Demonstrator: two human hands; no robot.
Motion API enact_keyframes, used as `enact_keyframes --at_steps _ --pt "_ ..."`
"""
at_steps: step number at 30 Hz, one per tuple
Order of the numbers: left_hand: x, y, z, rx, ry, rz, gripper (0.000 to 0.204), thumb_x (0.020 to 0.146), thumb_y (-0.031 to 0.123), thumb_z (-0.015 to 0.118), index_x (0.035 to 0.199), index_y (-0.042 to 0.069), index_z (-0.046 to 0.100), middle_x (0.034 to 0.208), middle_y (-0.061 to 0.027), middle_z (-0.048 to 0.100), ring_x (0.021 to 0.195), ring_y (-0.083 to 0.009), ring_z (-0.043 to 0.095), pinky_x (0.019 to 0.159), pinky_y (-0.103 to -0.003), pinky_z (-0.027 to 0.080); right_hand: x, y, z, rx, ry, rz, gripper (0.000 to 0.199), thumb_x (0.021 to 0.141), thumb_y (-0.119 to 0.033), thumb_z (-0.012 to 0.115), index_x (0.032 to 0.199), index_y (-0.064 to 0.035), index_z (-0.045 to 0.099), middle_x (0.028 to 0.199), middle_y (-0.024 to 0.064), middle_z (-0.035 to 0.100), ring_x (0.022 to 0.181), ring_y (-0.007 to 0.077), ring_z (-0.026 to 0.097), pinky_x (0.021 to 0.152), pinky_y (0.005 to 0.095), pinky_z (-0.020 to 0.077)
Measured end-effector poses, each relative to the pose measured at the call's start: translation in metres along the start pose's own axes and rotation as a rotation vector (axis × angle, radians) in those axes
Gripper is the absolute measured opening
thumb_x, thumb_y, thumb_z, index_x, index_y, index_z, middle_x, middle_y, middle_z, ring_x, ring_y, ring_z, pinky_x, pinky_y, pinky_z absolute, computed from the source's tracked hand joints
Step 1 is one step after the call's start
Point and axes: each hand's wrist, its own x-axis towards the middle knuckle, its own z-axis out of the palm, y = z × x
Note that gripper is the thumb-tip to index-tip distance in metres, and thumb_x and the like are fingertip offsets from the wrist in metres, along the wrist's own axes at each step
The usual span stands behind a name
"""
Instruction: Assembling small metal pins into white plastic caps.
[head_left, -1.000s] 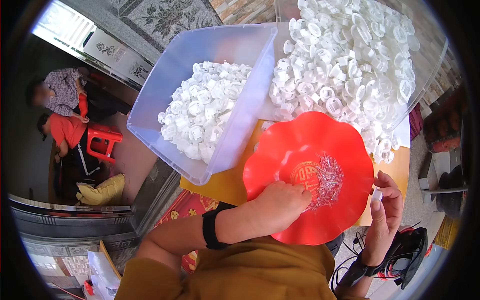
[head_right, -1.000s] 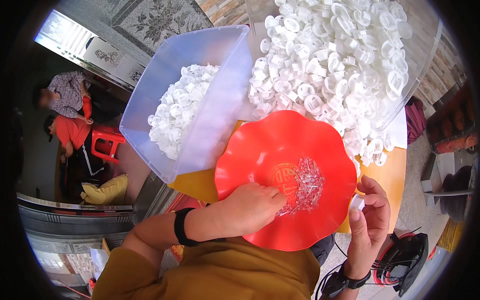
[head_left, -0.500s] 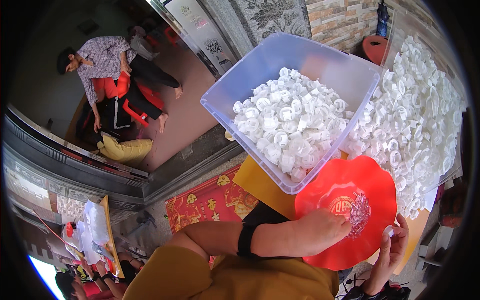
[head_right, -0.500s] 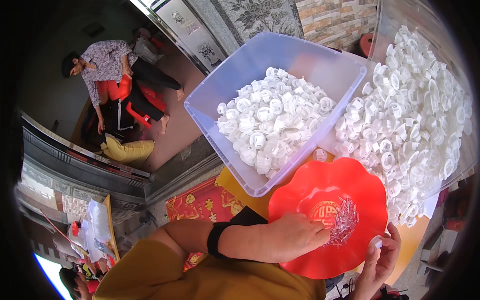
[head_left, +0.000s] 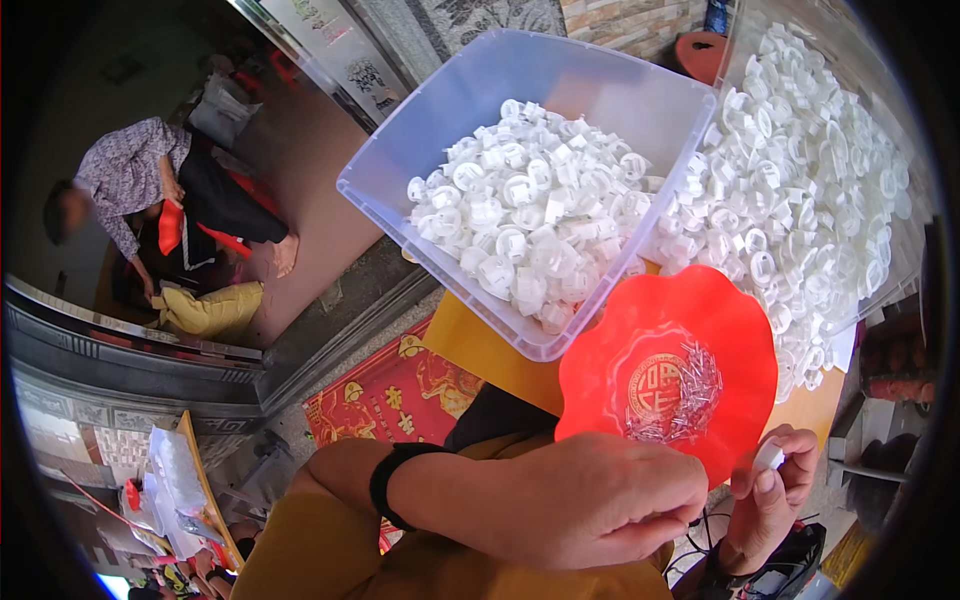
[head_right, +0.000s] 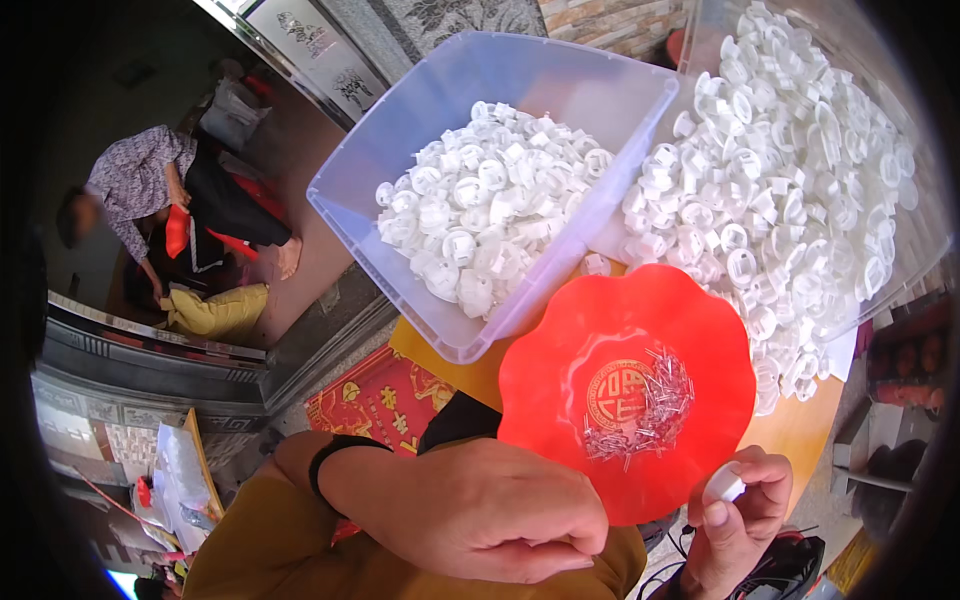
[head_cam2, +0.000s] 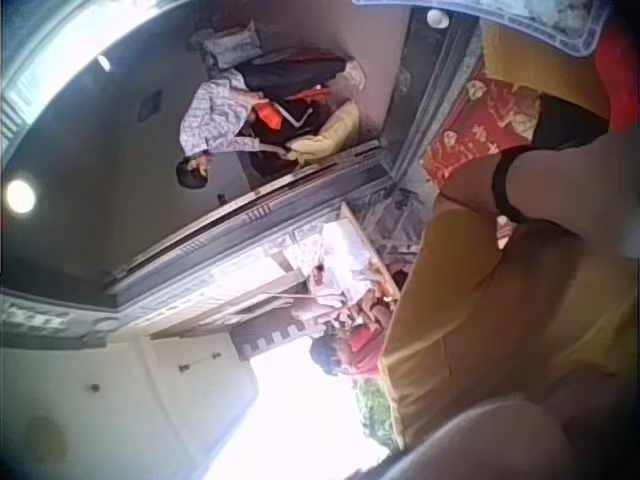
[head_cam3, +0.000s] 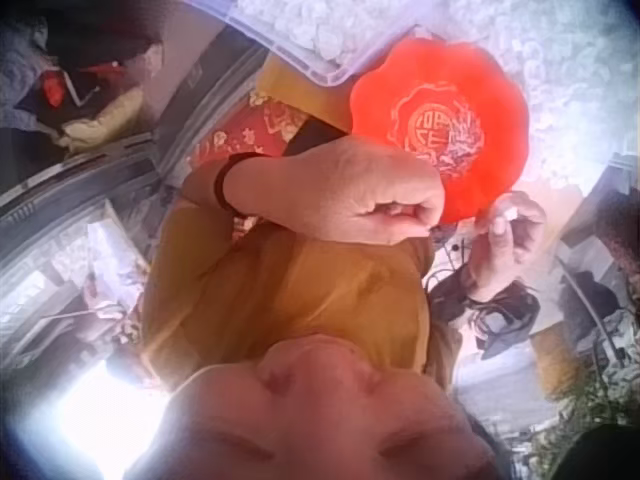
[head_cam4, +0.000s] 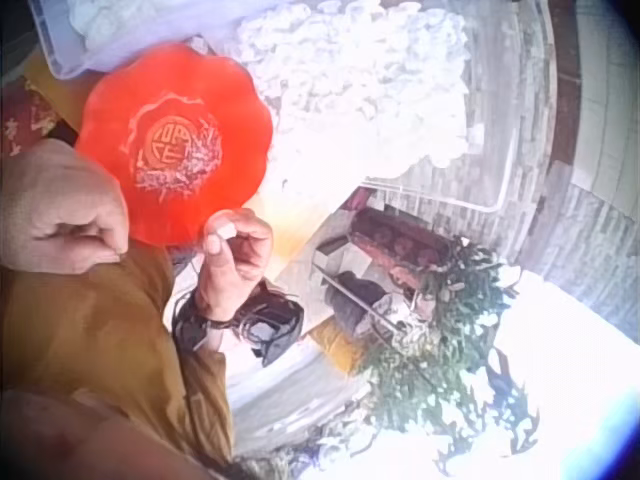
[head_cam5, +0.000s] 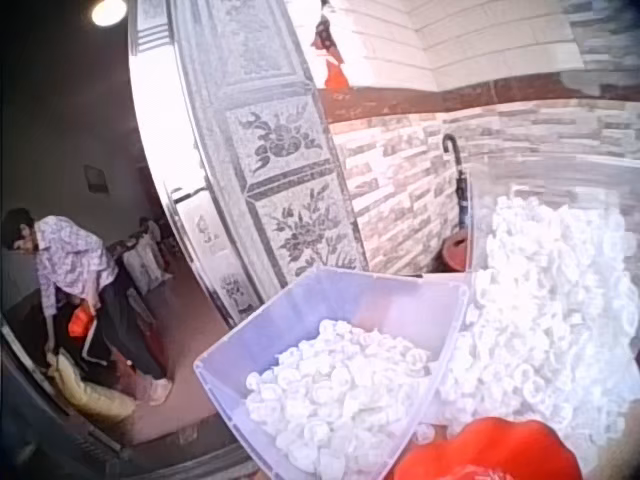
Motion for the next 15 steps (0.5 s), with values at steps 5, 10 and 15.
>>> enact_keyframes --at_steps 5,10,15 --pt "-0.008 -0.009 -0.016 -0.440 0.284 -0.435 0.011 0.087 -0.003 0.056 0.097 -0.001 0.051 0.095 -0.0116 0.062 0.065 -0.0054 0.055 0.056 -0.018 0.046 0.009 0.015 0.035 0.027 0.096 0.143 0.037 0.069 0.005 0.074 0.099 -0.0023 0.053 0.089 0.0068 0.057 0.080 0.0123 0.057 0.071 0.0241 0.0470" --pt "-0.011 -0.026 -0.012 -0.539 0.364 -0.424 0.010 0.087 -0.002 0.055 0.097 -0.001 0.051 0.094 -0.0126 0.062 0.063 -0.0054 0.055 0.056 -0.018 0.047 0.008 0.020 0.037 0.058 0.016 0.244 0.036 0.073 0.009 0.069 0.103 -0.0023 0.054 0.099 0.0076 0.061 0.093 0.0128 0.059 0.083 0.0266 0.0466" --pt "-0.015 -0.026 -0.007 -0.534 0.372 -0.432 0.011 0.088 -0.001 0.055 0.098 -0.001 0.051 0.096 -0.0135 0.062 0.064 -0.0054 0.055 0.057 -0.018 0.047 0.011 0.021 0.040 0.093 -0.065 0.250 0.037 0.075 0.009 0.067 0.107 0.0000 0.053 0.101 0.0085 0.061 0.096 0.0142 0.058 0.087 0.0279 0.0457"
